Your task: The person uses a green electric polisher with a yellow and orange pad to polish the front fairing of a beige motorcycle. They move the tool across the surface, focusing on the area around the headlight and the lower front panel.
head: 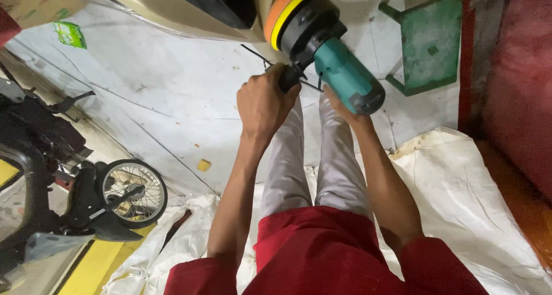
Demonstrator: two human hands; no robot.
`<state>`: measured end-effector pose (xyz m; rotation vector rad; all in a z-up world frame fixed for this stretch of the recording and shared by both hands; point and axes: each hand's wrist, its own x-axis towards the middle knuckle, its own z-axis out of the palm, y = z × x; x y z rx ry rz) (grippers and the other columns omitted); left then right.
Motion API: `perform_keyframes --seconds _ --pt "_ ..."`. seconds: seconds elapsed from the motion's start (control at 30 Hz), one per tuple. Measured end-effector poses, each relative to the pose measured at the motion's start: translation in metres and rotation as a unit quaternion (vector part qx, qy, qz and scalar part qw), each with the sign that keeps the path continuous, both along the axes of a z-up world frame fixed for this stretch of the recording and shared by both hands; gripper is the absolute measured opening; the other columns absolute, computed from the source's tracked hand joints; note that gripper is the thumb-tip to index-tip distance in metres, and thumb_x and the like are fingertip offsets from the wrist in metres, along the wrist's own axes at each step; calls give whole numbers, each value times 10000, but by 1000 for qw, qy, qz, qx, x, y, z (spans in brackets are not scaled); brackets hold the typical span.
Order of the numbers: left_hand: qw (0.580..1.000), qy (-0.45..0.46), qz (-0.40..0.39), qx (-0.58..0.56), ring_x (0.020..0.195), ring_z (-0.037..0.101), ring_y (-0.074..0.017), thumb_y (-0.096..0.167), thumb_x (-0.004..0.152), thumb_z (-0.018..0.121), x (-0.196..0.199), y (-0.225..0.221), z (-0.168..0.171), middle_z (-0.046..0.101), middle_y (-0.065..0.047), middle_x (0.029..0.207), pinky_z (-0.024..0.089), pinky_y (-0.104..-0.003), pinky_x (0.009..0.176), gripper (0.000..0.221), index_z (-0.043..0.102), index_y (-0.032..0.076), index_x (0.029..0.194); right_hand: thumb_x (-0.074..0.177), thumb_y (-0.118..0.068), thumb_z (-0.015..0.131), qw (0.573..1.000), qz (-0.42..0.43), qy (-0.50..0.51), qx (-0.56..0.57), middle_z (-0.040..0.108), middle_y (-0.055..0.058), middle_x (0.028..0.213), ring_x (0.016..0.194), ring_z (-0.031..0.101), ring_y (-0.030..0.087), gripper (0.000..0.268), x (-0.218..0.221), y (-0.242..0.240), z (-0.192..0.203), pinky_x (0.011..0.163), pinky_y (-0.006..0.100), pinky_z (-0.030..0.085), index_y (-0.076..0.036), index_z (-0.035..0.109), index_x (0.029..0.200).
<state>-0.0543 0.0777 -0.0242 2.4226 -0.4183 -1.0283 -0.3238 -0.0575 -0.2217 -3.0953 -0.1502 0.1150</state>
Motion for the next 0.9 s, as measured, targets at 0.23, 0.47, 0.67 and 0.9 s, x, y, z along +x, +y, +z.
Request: perform_keyframes --seconds 0.23,0.47,0.67,0.9 --pt "997 -64 -33 -16 682 702 -398 328 801 789 40 -45 12 729 -149 742 545 -502 598 231 740 151 942 1010 -154 702 868 -290 49 400 680 161 1247 1150 625 342 202 87 -52 63 999 473 490 -44 704 1180" --pt "979 -176 -27 -96 661 717 -376 319 817 811 74 -75 24 737 -138 742 562 -480 591 220 764 181 982 1141 -125 694 869 -263 -81 410 696 134 1295 1185 631 316 167 138 -102 77 1081 476 508 -8 685 1261" --pt "985 -147 -27 -85 627 725 -361 311 790 817 67 -76 17 728 -160 723 573 -461 563 312 753 159 1054 1065 -153 683 872 -291 -8 393 702 91 1067 988 647 241 122 105 -105 51 877 388 527 -41 726 1086" --pt "998 -24 -49 -11 676 715 -382 380 788 830 13 -35 0 739 -158 769 555 -495 592 356 727 122 1011 1027 -163 704 814 -345 45 465 692 123 1314 1222 655 273 266 31 -44 24 1055 425 527 -40 701 1263"
